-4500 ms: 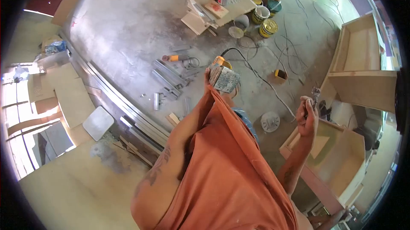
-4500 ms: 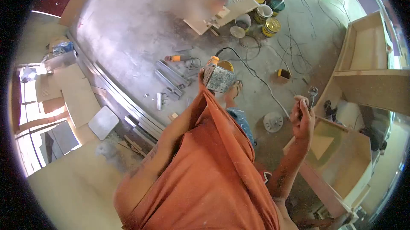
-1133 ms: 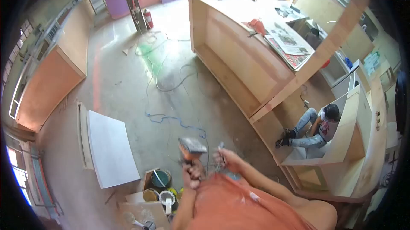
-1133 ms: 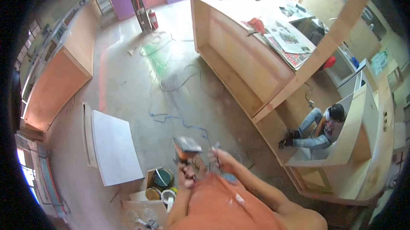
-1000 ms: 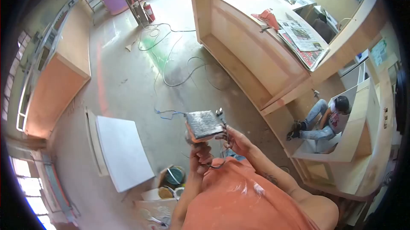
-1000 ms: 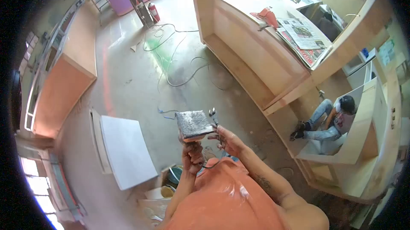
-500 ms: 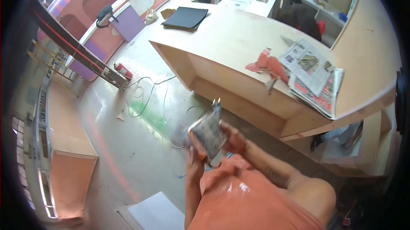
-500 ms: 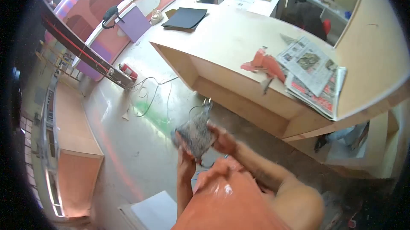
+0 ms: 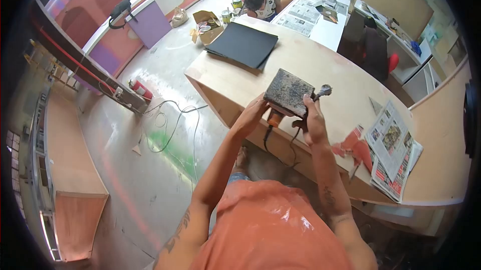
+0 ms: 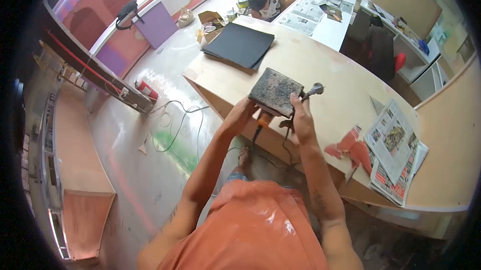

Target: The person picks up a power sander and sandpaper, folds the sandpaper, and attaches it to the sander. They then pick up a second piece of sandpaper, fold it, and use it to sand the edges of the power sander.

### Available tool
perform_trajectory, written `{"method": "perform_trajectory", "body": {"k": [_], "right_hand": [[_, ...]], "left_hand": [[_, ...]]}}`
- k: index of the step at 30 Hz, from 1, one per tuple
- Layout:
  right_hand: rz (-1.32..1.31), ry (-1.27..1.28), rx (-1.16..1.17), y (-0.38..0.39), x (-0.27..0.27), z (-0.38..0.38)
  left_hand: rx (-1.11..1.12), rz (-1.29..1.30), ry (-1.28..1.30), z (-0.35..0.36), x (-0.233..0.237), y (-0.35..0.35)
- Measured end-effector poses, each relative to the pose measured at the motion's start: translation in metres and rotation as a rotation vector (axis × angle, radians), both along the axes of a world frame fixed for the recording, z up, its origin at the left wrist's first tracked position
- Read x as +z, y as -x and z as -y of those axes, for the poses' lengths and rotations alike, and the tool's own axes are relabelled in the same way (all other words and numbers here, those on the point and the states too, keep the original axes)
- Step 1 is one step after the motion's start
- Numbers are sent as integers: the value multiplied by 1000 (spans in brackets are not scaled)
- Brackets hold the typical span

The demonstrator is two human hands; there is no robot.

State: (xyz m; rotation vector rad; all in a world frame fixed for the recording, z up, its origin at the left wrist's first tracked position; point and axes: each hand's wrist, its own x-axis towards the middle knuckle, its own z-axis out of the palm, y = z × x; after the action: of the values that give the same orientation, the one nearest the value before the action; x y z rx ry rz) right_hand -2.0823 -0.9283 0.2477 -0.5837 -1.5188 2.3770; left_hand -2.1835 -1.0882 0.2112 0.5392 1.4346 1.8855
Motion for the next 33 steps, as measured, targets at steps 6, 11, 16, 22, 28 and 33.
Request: {"method": "perform_trajectory", "body": {"k": [6,11,16,22,28,33], "right_hand": [[104,-161,-82,49,-28,-8],[244,-164,-90,41,-37,-34],[568,-895,-182,7,-76,-80],[202,-633,-142,29,-50,-61],[78,81,-255,41,-63,-45],[50,73,-26,45,-36,-53]], "left_hand": [[-161,191,-245,-21,-21,88],[-330,194,-166,-32,-45,123],[-411,27,-181,-57,-46,132],[-474,-56,-94,-55,-36,126],[-499,-321,-107,-43,-24,120],[-461,7,-128,-28,-20,130]]}}
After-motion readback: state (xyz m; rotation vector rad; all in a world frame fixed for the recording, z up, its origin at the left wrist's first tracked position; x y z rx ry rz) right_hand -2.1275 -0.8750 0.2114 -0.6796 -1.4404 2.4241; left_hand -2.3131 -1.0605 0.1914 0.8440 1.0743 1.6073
